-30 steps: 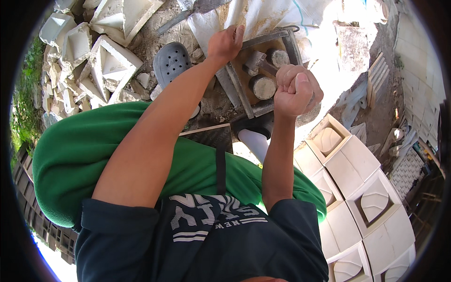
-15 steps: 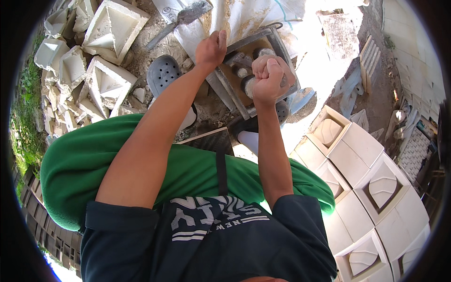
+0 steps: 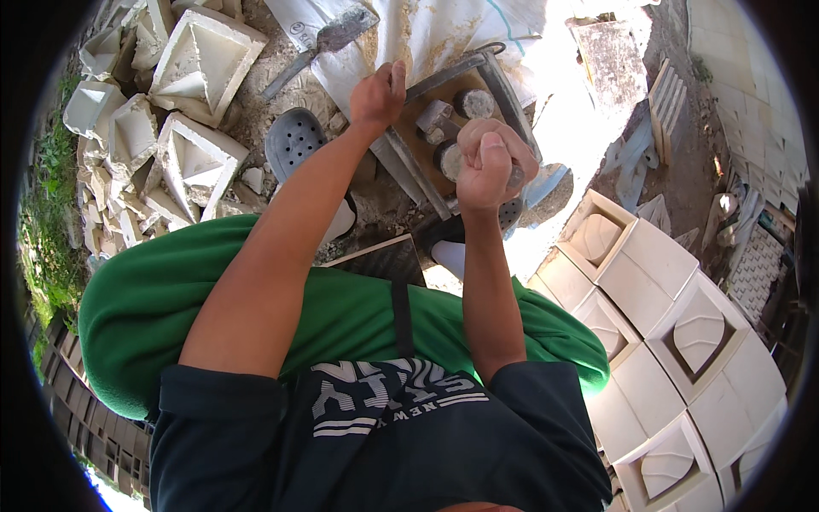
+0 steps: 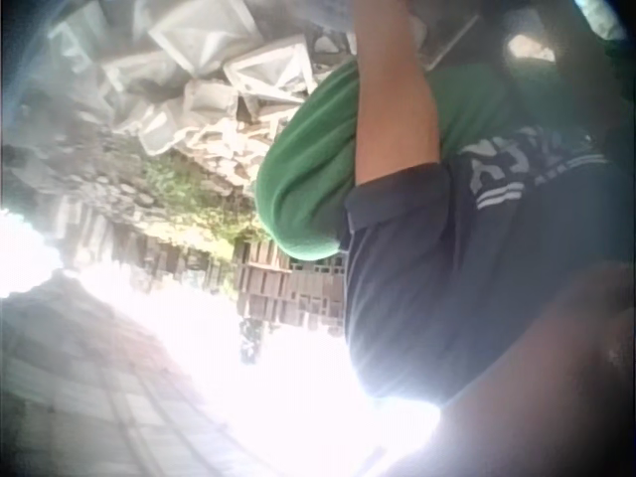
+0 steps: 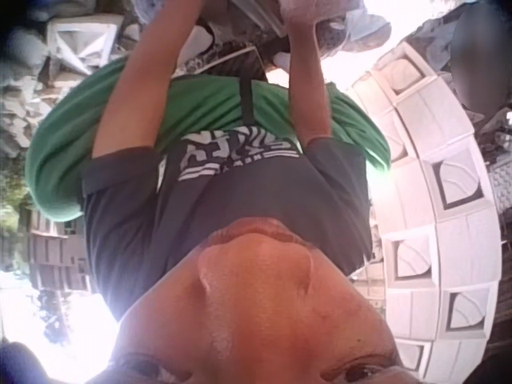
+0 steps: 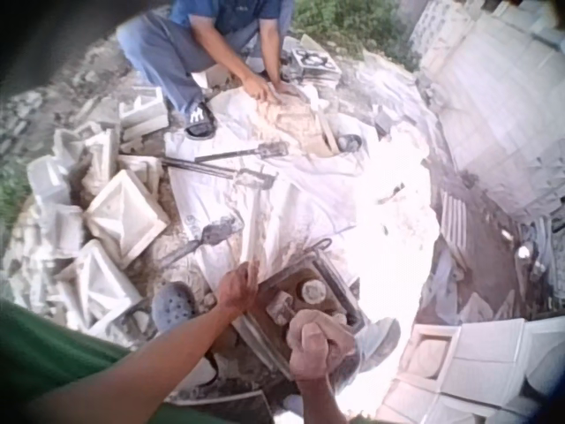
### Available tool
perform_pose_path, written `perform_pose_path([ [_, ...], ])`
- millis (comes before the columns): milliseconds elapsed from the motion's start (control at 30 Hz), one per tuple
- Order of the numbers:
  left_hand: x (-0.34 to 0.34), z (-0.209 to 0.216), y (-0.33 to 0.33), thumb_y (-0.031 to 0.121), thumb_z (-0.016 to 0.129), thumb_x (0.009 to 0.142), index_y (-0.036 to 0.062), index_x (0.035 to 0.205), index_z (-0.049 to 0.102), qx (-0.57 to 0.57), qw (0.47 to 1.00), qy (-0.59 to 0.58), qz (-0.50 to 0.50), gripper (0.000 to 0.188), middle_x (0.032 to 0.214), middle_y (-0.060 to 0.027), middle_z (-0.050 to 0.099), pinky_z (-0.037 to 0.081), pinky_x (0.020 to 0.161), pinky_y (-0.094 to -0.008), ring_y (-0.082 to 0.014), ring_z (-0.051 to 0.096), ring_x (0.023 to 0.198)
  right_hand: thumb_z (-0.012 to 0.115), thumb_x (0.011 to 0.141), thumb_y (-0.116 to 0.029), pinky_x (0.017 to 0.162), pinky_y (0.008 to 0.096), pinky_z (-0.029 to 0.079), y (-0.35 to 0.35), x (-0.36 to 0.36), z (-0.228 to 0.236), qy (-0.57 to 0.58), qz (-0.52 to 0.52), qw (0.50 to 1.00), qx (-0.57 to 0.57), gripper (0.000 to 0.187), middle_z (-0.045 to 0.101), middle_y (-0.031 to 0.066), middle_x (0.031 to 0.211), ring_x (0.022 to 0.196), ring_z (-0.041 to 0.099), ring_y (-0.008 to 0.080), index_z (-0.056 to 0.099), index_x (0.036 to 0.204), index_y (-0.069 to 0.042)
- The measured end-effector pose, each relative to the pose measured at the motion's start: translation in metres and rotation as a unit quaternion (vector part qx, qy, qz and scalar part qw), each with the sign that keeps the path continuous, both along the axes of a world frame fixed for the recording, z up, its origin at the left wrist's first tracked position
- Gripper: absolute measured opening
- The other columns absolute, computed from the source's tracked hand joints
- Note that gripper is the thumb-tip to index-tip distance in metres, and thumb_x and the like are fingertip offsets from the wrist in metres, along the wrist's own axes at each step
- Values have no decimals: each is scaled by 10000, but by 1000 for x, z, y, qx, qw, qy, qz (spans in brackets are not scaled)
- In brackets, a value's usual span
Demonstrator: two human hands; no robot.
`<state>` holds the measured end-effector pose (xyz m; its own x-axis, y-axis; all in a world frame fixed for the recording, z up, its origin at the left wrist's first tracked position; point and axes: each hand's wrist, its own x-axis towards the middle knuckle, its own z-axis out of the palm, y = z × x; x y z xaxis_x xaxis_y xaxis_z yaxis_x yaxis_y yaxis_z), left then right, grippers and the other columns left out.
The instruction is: The person cleans concrete or stone residues from the inside of a mold using a small scraper tool, clearing away dried pieces to reveal the interior shape.
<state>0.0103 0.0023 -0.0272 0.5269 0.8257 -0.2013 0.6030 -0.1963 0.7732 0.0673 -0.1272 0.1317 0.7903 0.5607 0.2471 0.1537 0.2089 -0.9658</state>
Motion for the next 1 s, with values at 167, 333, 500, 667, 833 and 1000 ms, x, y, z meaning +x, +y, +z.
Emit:
perform_pose_path([
  [167,0,-2,3,454,392,1035,72,899,649,-8,1000,7,2,481,809,-248,676,484,740,-566,-465,645,811,556,783,-43,453,283,286,5,16,-4,13,17,999,-29,203,475,48,527,458,395,108,528,615,67],
  [333,2,-3,1,459,388,1035,79,929,677,-6,1000,14,-1,489,814,-230,684,492,757,-535,-452,651,831,533,828,-63,454,283,290,7,11,-26,88,-13,996,-6,250,464,40,518,477,406,94,532,605,50],
  [500,0,-1,5,459,384,1036,92,962,707,-2,1000,30,-2,495,822,-213,691,495,770,-509,-439,656,845,534,829,-57,460,277,302,12,9,7,31,3,998,-47,246,467,29,522,486,420,90,538,605,45],
  [667,0,-1,4,454,392,1035,64,899,635,1,1000,5,-8,479,812,-243,676,484,749,-561,-469,640,814,499,814,-109,456,273,284,17,7,-11,42,-31,998,-40,276,454,30,508,471,409,94,497,581,39],
  [833,-2,1,5,451,394,1034,63,904,634,5,1000,15,-3,475,818,-244,677,484,747,-563,-465,643,820,498,833,-122,460,271,303,4,-1,9,72,-60,996,11,301,476,42,514,471,434,97,504,586,50],
  [1000,1,1,4,455,398,1032,60,898,637,-13,1000,20,-17,481,820,-242,682,485,743,-566,-467,645,817,484,872,-92,452,274,295,12,11,-22,-17,-4,996,-90,314,461,53,517,457,378,99,493,578,16],
])
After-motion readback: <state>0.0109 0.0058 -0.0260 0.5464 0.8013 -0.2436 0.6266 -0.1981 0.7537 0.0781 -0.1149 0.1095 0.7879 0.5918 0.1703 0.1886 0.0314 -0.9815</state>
